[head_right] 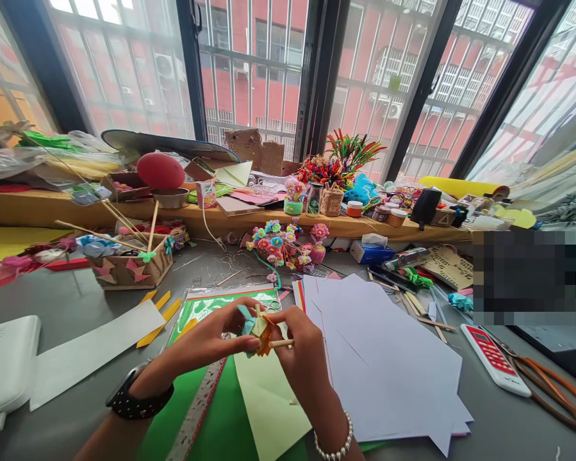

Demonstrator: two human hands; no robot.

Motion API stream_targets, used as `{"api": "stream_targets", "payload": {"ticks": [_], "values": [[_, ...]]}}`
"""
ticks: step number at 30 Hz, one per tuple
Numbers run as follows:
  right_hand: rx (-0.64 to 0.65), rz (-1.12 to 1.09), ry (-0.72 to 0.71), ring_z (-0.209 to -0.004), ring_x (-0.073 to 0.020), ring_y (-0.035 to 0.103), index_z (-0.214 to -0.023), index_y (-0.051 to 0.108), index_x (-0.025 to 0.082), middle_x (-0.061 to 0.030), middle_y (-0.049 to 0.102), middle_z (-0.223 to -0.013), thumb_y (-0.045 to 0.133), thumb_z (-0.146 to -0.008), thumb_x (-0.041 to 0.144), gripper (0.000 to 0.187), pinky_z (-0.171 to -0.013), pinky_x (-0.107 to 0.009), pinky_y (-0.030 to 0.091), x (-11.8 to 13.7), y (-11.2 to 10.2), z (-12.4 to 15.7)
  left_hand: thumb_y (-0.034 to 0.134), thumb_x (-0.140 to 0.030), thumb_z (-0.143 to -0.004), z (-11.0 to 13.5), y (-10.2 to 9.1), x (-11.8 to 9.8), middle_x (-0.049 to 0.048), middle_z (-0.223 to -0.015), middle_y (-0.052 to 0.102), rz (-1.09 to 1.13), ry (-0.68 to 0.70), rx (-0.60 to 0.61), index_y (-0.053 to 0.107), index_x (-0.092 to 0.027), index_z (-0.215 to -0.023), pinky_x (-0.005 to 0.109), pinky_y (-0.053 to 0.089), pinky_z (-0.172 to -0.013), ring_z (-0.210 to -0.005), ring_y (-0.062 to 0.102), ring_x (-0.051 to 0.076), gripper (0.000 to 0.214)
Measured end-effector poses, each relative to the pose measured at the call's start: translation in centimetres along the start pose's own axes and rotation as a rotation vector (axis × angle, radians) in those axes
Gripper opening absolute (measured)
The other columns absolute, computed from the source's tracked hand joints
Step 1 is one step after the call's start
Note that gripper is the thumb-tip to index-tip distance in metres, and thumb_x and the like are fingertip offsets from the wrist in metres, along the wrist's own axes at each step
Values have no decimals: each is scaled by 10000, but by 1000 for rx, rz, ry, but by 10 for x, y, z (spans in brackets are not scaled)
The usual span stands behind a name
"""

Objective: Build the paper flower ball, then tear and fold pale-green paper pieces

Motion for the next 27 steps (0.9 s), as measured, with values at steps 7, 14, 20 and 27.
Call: {"api": "stream_targets", "payload": {"ticks": [7,14,20,27], "values": [[-29,-34,55,-422,-75,356,-840,580,167,18,539,-613,490,-760,206,127,-416,-197,313,-4,-3,-1,492,-362,-768,-3,6,0,30,-890,546,267,70,44,404,-195,-1016,275,435,-672,-743,541,134,311],[93,-88,-17,-514,-99,465,-834,629,188,-18,621,-723,497,-779,201,143,-481,-205,379,5,-4,-5,512,-388,-736,0,1,-4,-16,-692,587,-30,49,13,497,-183,-956,230,383,-567,-632,510,119,301],[102,-64,-40,-537,-115,504,-804,627,196,-13,629,-701,513,-768,182,121,-486,-211,393,4,-4,-4,522,-389,-723,1,-2,-7,-9,-737,607,-143,67,-14,526,-201,-930,230,389,-601,-700,513,134,279],[7,25,-71,-500,-104,474,-793,615,182,-3,598,-643,486,-773,180,130,-459,-206,371,8,-4,-1,482,-412,-750,2,0,-11,-22,-692,592,-78,45,-3,502,-189,-924,217,395,-572,-636,530,114,284]]}}
Point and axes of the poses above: each hand's wrist, its own z-axis away from the middle knuckle, its own y-axis out of the palm, x = y × z, the point moved 8 cm from there along -z, towards the middle knuckle
